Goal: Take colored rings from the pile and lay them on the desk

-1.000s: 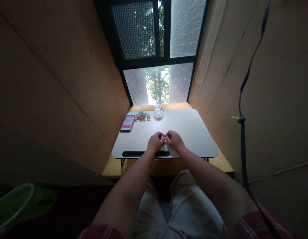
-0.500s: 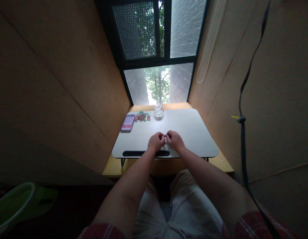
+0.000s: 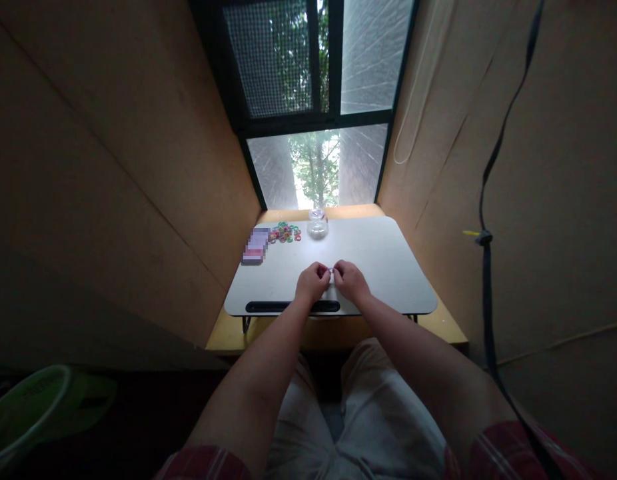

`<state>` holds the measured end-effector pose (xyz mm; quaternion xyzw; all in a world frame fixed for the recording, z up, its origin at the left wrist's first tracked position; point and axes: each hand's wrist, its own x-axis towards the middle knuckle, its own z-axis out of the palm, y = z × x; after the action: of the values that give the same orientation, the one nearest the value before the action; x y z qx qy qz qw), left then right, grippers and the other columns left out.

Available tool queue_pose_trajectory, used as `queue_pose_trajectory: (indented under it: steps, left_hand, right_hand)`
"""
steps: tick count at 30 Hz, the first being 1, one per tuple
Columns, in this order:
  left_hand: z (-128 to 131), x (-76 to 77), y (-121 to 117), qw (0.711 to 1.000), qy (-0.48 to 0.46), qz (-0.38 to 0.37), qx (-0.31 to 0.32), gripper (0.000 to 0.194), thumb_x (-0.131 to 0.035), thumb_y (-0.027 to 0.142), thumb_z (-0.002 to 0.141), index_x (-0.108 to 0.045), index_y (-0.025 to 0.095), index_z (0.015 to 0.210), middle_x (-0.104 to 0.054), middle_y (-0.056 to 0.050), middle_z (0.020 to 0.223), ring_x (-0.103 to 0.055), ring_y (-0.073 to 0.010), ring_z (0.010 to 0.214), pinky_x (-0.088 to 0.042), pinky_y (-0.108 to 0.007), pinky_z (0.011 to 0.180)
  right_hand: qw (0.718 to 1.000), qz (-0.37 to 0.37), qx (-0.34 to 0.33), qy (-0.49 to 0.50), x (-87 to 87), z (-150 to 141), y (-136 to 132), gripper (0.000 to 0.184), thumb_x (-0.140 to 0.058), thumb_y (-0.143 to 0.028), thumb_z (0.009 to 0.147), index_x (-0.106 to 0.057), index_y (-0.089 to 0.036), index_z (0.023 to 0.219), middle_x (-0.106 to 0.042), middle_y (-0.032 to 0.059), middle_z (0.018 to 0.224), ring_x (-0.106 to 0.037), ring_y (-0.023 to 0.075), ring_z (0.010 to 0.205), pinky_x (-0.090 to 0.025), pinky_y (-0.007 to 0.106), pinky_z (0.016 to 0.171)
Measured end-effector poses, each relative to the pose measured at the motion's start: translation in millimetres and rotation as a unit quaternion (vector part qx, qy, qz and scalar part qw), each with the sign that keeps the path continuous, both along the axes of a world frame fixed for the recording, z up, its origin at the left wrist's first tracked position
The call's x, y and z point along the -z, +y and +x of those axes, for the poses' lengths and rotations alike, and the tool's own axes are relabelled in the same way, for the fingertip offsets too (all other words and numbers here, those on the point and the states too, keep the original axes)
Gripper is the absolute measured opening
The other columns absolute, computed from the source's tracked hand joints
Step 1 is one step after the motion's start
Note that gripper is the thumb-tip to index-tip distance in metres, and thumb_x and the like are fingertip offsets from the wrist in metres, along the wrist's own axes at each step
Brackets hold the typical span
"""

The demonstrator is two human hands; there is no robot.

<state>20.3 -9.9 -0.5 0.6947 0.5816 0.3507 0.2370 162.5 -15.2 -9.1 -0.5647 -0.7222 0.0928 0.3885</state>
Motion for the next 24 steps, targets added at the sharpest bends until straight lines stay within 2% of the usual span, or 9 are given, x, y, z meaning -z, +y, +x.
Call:
queue_pose_trajectory:
  steps: [9,15,24]
  left_hand:
    - [1.0,-3.5,-3.1,0.999,-0.032,-0.003,0.032,0.019,-0.062,0.030,0.076,-0.060,0.021,0.092,-0.069,0.000,0.090,-0.062,-0.0095,0.066,-0.045,-0.022,0.064]
    - [-0.2,-2.1,-1.3,1.000,-0.010,-0.026,0.014,0.014,-0.056,0.033,0.080,-0.062,0.021,0.087,-0.069,0.000,0.077,-0.061,-0.0112,0.064,-0.044,-0.023,0.061]
    - [-0.3,-3.3,-2.9,0.999,-0.015,-0.029,0.010,0.017,-0.055,0.036,0.081,-0.063,0.021,0.086,-0.067,0.001,0.070,-0.060,-0.0117,0.060,-0.043,-0.023,0.058]
  right_hand:
    - [1.000,-0.008,-0.002,0.004,3.1,0.1,2.2,0.011,-0.047,-0.021,0.083,-0.056,-0.019,0.078,-0.058,0.0030,0.074,-0.050,0.0158,0.074,-0.035,0.026,0.069]
    - [1.000,-0.008,0.003,0.002,1.8,-0.3,1.0,0.011,-0.048,-0.022,0.082,-0.057,-0.019,0.077,-0.058,0.0030,0.073,-0.050,0.0157,0.073,-0.036,0.026,0.069]
    - [1.000,-0.010,-0.022,0.016,-0.9,0.4,-0.6,0.015,-0.048,-0.017,0.080,-0.061,-0.019,0.087,-0.062,0.0041,0.081,-0.053,0.0167,0.077,-0.039,0.027,0.072]
